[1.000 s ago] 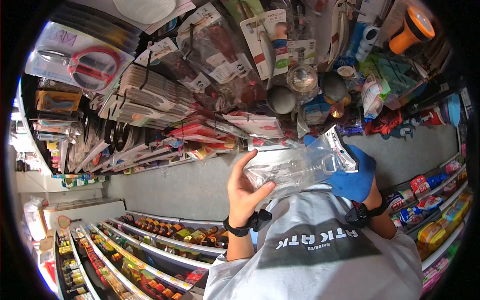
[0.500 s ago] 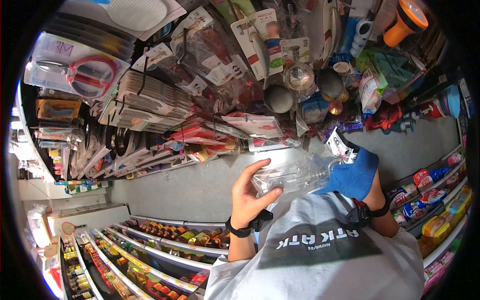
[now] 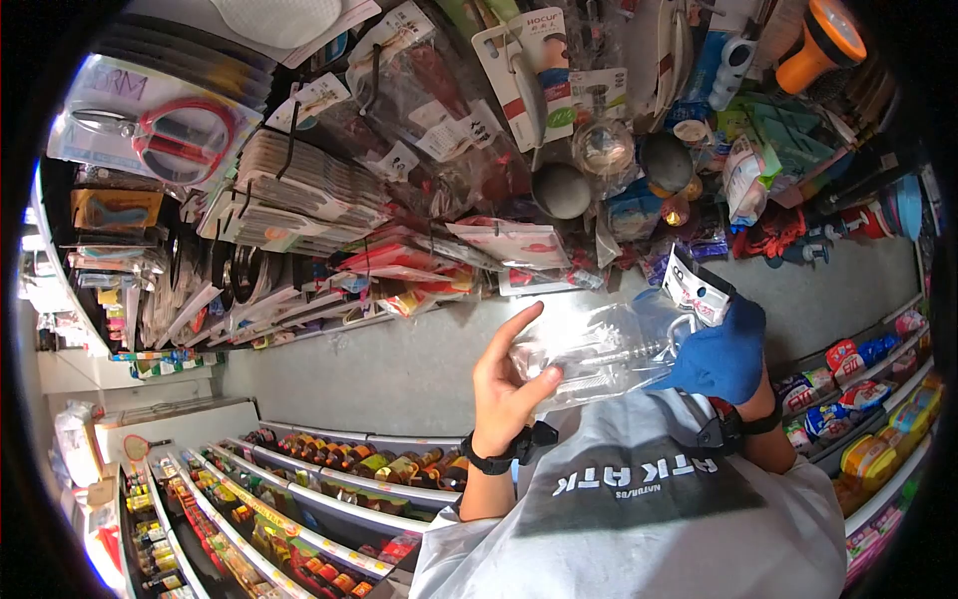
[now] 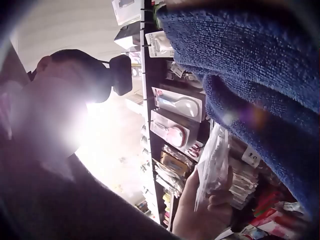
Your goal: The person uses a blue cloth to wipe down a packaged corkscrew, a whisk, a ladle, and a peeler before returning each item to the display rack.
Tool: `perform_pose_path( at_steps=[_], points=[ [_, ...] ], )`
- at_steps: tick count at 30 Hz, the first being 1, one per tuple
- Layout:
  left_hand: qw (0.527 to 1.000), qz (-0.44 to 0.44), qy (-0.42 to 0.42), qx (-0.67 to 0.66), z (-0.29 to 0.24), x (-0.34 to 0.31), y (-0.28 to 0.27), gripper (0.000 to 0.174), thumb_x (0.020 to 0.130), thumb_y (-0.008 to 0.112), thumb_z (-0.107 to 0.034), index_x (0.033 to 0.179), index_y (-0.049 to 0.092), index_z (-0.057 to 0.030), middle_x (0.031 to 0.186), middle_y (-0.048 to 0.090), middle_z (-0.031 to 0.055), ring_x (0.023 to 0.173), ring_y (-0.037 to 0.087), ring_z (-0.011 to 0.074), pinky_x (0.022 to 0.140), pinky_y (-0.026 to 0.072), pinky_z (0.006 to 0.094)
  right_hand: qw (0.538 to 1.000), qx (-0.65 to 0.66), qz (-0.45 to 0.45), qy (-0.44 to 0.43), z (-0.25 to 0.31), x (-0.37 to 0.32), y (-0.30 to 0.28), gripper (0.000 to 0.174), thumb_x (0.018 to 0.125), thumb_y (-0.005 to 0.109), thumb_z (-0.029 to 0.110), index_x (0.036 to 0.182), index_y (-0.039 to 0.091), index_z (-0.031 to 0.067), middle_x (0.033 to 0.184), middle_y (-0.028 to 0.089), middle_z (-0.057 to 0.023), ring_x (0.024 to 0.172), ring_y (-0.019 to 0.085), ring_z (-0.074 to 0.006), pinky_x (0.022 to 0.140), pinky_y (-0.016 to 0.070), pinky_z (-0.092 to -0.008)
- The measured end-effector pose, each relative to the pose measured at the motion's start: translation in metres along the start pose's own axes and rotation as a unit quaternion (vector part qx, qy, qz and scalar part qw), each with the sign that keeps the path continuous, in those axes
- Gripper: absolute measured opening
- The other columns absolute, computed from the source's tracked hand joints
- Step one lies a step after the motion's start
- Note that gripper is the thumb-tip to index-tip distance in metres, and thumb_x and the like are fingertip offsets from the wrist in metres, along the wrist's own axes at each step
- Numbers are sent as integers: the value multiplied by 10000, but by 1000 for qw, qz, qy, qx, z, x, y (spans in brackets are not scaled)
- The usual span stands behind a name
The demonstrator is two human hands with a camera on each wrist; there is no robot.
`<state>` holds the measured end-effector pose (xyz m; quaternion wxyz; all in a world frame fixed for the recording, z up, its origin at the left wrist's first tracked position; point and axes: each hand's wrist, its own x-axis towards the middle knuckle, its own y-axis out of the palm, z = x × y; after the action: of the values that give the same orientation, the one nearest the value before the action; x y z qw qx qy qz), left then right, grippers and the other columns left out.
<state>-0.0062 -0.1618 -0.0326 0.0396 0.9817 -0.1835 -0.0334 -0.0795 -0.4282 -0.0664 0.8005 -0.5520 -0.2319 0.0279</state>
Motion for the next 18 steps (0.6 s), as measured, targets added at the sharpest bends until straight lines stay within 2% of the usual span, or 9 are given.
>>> perform_pose_path(
  at_steps=[2,4,6,8,9,11,12,16,18],
  points=[
    [1000,-11,2,-12,4,0,0,648,721,715,-103,1282,433,59,1235,499,125,1096,494,174,939,387,290,977,117,-116,136,10,11,-9,410,536,796,289,865,632,109,672,565,-72,646,566,-290,584,441,-379],
    [1000,-19,3,-24,4,1,4,657,730,703,-125,1293,417,57,1235,494,122,1091,496,172,936,392,290,966,159,-125,163,26,33,-34,457,526,820,274,892,625,82,698,585,-82,651,587,-286,599,460,-368],
    [996,-61,-39,-53,0,1,11,792,690,728,-335,1302,410,54,1242,486,115,1077,502,169,926,386,270,951,201,-136,191,32,41,-48,504,517,843,259,919,617,54,724,605,-92,656,608,-282,614,479,-357],
    [994,-46,-37,-88,1,2,12,734,721,707,-259,1311,395,45,1228,491,111,1063,509,161,918,401,279,924,311,-102,198,33,41,-54,483,563,837,215,947,608,30,777,626,-119,659,631,-290,620,498,-334],
    [991,-32,-35,-123,2,3,12,682,752,687,-184,1321,380,36,1214,495,106,1050,516,153,910,417,287,924,310,-103,200,34,41,-57,483,563,837,215,947,608,30,777,626,-119,659,631,-290,620,498,-334],
    [990,-24,-40,-131,3,4,15,678,759,680,-199,1324,380,29,1216,494,104,1043,519,150,908,415,283,956,236,-89,150,37,41,-65,681,590,844,314,1117,560,-11,921,644,-135,754,645,-255,667,501,-336],
    [989,-19,-44,-140,3,5,17,675,767,673,-213,1327,380,22,1217,493,102,1037,523,148,906,413,280,966,193,-79,151,39,45,-74,631,602,832,269,1113,576,1,888,650,-120,700,639,-277,629,502,-341],
    [987,10,-70,-146,7,5,19,670,776,663,-228,1331,378,19,1219,494,97,1038,522,146,905,408,271,978,131,-81,143,40,41,-73,590,610,817,238,1105,587,12,845,654,-116,688,636,-292,630,502,-341],
    [989,14,-56,-137,5,7,23,651,787,651,-221,1330,381,18,1221,496,94,1045,516,145,904,401,264,973,123,-118,158,41,42,-72,433,596,789,291,920,620,58,729,603,-137,592,591,-319,543,478,-392]
  ],
)
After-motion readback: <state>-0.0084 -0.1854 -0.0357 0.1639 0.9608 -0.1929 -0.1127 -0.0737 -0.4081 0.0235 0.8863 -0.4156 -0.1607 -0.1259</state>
